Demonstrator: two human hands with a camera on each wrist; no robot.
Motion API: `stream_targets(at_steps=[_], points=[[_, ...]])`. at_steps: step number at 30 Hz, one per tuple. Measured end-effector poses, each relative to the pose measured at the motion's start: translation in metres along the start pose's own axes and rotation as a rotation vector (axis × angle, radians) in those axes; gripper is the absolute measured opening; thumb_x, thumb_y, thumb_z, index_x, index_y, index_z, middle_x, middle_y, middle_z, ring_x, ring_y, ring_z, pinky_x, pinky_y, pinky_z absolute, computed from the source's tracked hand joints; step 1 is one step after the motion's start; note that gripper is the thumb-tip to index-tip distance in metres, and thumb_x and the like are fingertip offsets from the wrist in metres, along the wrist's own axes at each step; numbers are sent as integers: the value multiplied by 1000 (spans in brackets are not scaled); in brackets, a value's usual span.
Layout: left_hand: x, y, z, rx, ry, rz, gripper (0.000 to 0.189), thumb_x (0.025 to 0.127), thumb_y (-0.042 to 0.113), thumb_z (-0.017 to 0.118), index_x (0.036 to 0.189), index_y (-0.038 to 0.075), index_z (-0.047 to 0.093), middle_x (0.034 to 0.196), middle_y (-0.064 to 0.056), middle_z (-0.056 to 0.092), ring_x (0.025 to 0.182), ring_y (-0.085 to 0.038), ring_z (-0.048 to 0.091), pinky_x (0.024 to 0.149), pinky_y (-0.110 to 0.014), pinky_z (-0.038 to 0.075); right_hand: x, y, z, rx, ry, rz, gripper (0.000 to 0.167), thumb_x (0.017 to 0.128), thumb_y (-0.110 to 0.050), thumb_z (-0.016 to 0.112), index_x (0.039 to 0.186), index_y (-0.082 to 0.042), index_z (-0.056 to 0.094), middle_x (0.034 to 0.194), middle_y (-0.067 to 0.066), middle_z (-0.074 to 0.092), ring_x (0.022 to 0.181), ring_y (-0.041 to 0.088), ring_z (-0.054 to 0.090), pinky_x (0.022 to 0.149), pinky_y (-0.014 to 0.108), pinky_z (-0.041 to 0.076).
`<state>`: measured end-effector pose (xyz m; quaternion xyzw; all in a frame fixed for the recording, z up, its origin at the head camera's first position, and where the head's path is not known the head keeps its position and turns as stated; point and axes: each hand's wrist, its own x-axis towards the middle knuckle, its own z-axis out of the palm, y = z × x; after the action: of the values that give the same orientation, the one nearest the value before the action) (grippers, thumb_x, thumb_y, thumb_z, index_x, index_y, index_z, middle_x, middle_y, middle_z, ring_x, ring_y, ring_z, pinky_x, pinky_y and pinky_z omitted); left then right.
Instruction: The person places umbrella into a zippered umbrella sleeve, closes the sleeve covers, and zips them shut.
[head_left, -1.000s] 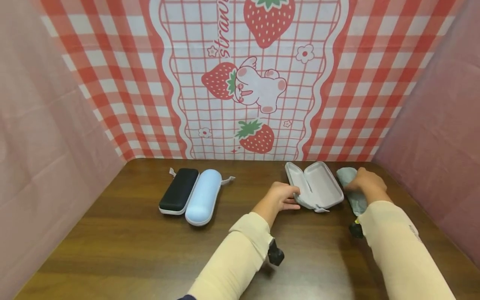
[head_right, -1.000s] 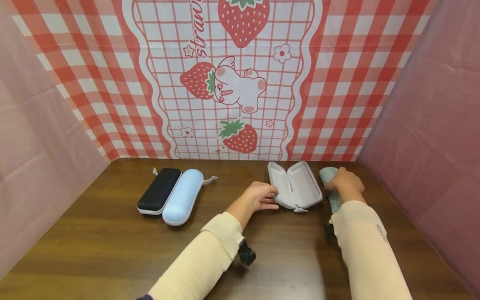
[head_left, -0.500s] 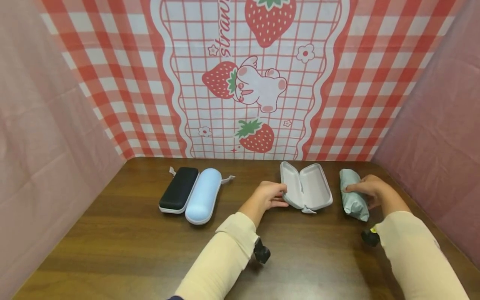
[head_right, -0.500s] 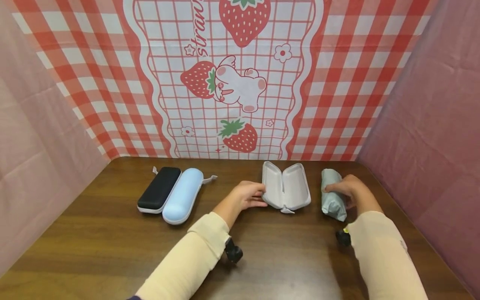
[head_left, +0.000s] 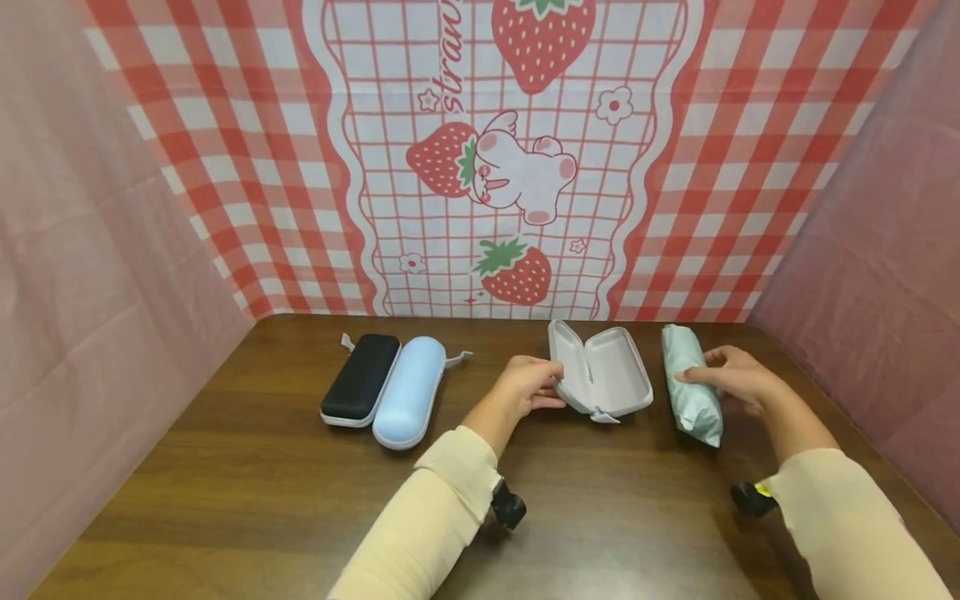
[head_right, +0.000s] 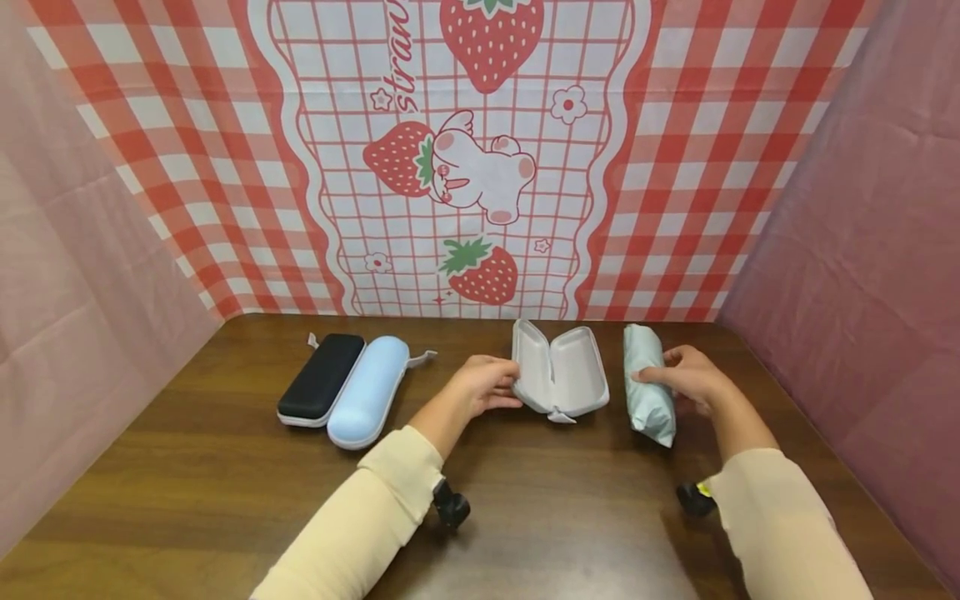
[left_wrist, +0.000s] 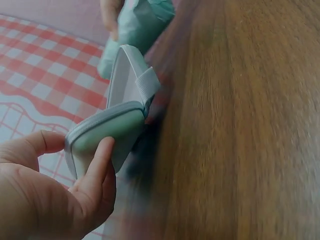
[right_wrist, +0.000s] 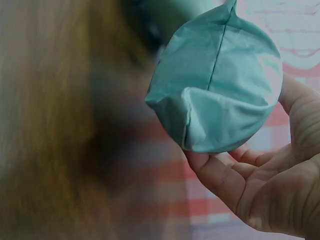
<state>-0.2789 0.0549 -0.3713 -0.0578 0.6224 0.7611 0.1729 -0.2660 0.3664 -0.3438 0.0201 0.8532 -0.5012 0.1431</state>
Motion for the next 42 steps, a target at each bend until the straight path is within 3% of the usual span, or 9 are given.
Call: stream_targets(at_steps=[7,15,22,25,30,35,42], points=[[-5,2,-9,76,9,52,34,79,-3,59,113,-9,56,87,-16,63,70,-23,63,70,-41,58,-14,-23,18,68,-5,-73,85,92,-23,67,141,12,8,103,22,53,78,22,67,69,43,58],[-12,6,-15,182,39,117,37,83,1,63,117,-9,54,91,-17,64,71,-24,66,66,-39,59,-12,-48,49,86,5,-111,83,88,-20,72,139,11,12,96,22,60,74,22,67,67,42,58],[-20,11,-8,377,119,204,33,82,8,69,111,-4,59,91,-12,61,64,-22,66,59,-36,58,-1,-60,69,-26,128,-125,88,85,-27,76,139,14,19,111,28,49,77,19,63,69,36,57],[-24,14,-7,472,136,219,35,82,11,70,113,-2,60,96,-13,62,62,-27,68,60,-36,58,3,-64,78,-40,177,-122,90,84,-29,77,139,14,20,116,29,43,84,21,61,71,33,56],[-28,17,-4,619,164,247,38,82,17,72,115,2,62,103,-15,66,62,-30,70,59,-35,58,7,-65,86,-166,255,-137,89,83,-34,77,138,12,24,112,26,48,94,29,54,76,38,52],[-32,19,-2,702,182,266,38,83,21,71,115,4,62,109,-16,66,59,-24,69,53,-25,53,7,-65,93,-361,333,-178,86,79,-36,78,134,11,31,112,29,52,99,38,52,80,48,48],[-35,20,3,780,189,292,37,83,24,70,114,5,63,106,-13,68,50,-14,65,53,-23,51,9,-63,101,-510,333,-185,83,77,-35,79,131,9,33,112,35,56,96,42,58,77,50,49]])
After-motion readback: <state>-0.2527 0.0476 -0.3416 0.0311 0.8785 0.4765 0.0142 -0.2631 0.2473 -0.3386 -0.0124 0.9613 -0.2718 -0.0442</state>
